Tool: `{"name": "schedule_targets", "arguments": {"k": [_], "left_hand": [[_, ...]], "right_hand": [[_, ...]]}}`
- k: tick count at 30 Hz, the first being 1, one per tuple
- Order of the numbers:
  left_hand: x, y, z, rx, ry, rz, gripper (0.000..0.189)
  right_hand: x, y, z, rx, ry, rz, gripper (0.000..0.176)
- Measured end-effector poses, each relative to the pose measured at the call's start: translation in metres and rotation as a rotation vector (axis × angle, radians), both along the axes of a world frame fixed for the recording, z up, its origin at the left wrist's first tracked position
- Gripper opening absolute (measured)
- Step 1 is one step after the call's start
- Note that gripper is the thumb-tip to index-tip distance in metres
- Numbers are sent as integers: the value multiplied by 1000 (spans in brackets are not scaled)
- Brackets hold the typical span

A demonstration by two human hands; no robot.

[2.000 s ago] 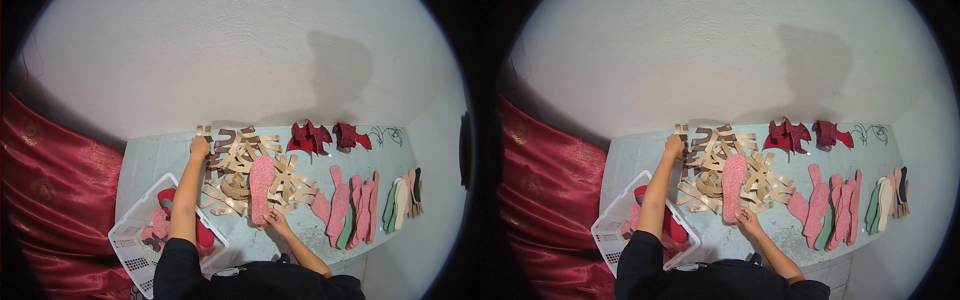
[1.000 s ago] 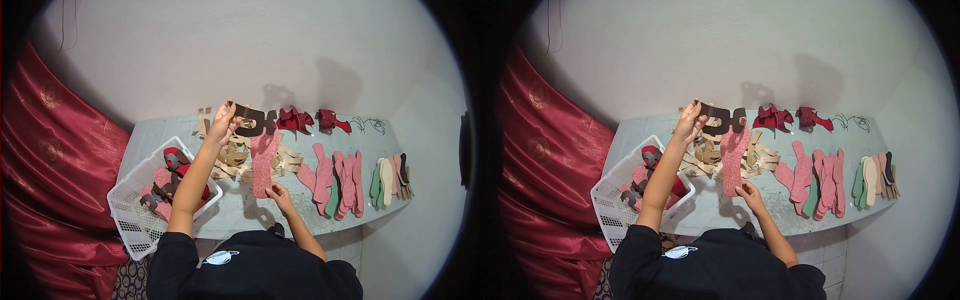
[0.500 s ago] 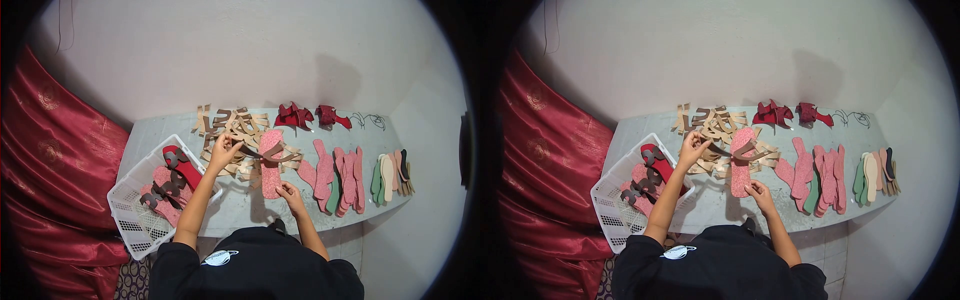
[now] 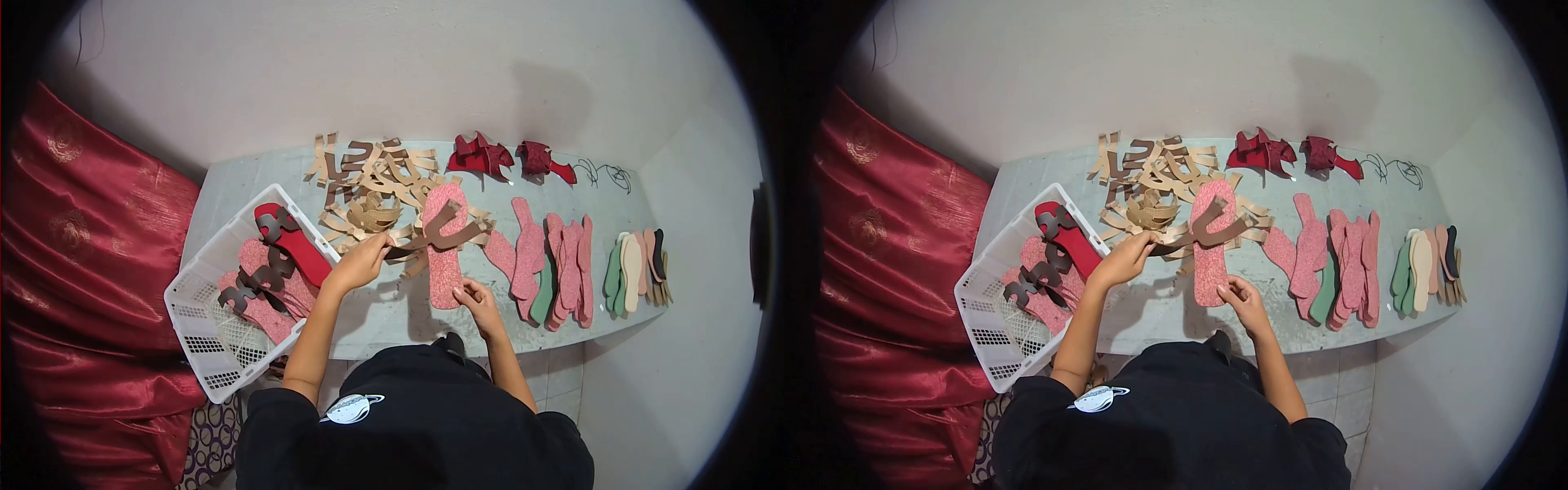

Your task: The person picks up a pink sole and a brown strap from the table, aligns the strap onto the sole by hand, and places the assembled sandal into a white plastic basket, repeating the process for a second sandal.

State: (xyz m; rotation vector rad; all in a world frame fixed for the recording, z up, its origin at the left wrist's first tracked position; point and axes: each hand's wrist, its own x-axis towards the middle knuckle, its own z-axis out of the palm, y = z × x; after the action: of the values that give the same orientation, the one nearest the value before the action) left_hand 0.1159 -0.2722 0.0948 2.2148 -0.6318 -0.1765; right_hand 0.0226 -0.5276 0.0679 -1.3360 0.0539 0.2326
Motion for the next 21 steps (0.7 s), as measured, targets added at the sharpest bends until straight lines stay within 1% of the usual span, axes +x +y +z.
{"name": "schedule_targets", "arguments": {"k": [2,3,5,6,7,9,10,11,13,14,15,17,18,20,21], "left_hand": [[-10,-10,-2,72,-208,64,20],[-14,-15,-1,71,-204,65,20],[-22,-24,0,72,-271,110,26],[-25,-30,1,51,-326,169,31],[-29,-34,3,50,-324,172,31],[-37,-42,9,104,-454,289,33],[-38,-45,3,132,-418,366,32],[-39,-45,-1,132,-409,369,32],[-39,-45,-7,107,-521,371,26],[-39,-43,-15,87,-442,365,25],[-39,-42,-19,87,-440,370,25],[-40,-41,-24,-41,-187,430,23],[-37,-36,-37,-41,-187,434,23],[-31,-24,-66,-248,-34,383,27],[-32,-24,-62,-247,-34,385,27]], "right_hand": [[1,2,3,-4,9,8,21],[1,3,4,-6,13,18,21],[3,7,6,-7,18,35,22],[3,8,6,-6,21,52,23],[4,9,5,-7,23,55,23],[5,11,2,25,1,93,24],[5,12,1,24,8,97,24],[4,13,0,14,-8,99,25],[2,13,-3,0,-19,107,26],[2,14,-5,7,-15,104,26],[2,14,-5,16,-13,102,25],[2,15,-5,24,-4,110,25],[2,15,-5,34,4,113,25],[3,15,-5,30,-5,108,24],[4,15,-6,27,-16,99,23]]}}
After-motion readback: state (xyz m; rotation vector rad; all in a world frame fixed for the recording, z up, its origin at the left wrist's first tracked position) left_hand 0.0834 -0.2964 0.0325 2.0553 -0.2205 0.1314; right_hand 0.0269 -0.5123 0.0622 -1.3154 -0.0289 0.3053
